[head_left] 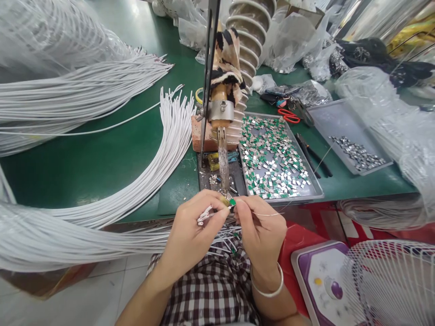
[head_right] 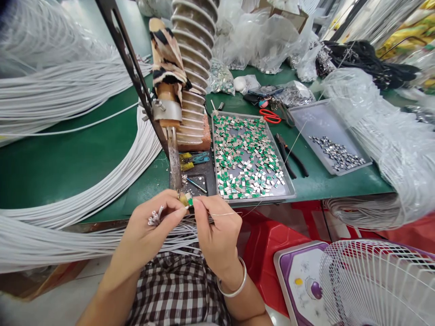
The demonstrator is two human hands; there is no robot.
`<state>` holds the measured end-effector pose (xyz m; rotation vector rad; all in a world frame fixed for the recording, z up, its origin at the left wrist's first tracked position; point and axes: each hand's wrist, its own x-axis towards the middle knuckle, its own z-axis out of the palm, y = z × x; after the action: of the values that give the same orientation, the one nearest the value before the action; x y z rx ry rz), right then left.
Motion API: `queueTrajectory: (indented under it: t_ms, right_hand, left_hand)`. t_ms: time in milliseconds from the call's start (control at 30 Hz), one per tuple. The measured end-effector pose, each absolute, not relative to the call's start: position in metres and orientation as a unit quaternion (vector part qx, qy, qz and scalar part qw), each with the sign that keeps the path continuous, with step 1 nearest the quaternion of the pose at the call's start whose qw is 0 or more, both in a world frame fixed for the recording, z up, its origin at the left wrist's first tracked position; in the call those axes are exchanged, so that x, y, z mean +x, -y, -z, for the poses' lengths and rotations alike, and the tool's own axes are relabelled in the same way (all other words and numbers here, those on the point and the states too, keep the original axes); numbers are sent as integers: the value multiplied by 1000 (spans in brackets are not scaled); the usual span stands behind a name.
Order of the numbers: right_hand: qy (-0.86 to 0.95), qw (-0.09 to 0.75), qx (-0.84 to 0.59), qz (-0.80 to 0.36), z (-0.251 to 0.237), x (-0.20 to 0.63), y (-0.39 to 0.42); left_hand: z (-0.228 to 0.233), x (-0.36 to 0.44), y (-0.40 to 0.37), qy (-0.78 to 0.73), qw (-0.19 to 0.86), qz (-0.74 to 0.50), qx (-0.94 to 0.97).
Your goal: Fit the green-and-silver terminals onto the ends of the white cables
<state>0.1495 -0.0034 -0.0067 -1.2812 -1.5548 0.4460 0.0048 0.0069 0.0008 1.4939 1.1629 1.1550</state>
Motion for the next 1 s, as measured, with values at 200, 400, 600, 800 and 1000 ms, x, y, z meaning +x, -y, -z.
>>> queueTrajectory:
  t_ms: [200,400,600,800,1000]
  right_hand:
    - [633,555,-500,-205,15,149,10]
    - [653,605,-450,-77,13,146,5]
    - [667,587,-459,7,6,141,0]
    - [674,584,-452,10,2,138,2]
    - [673,590,-445,-41,5,142,6]
  left_hand:
    - [-1,3,-11,-447,494,-502,551]
    - [-1,0,-14,-434,510,-528,523]
    - [-2,2,-20,-422,518,-540,512]
    - [-2,2,-18,-407,519,-553,509]
    - [6,-1,-17,-388,554,-546,494]
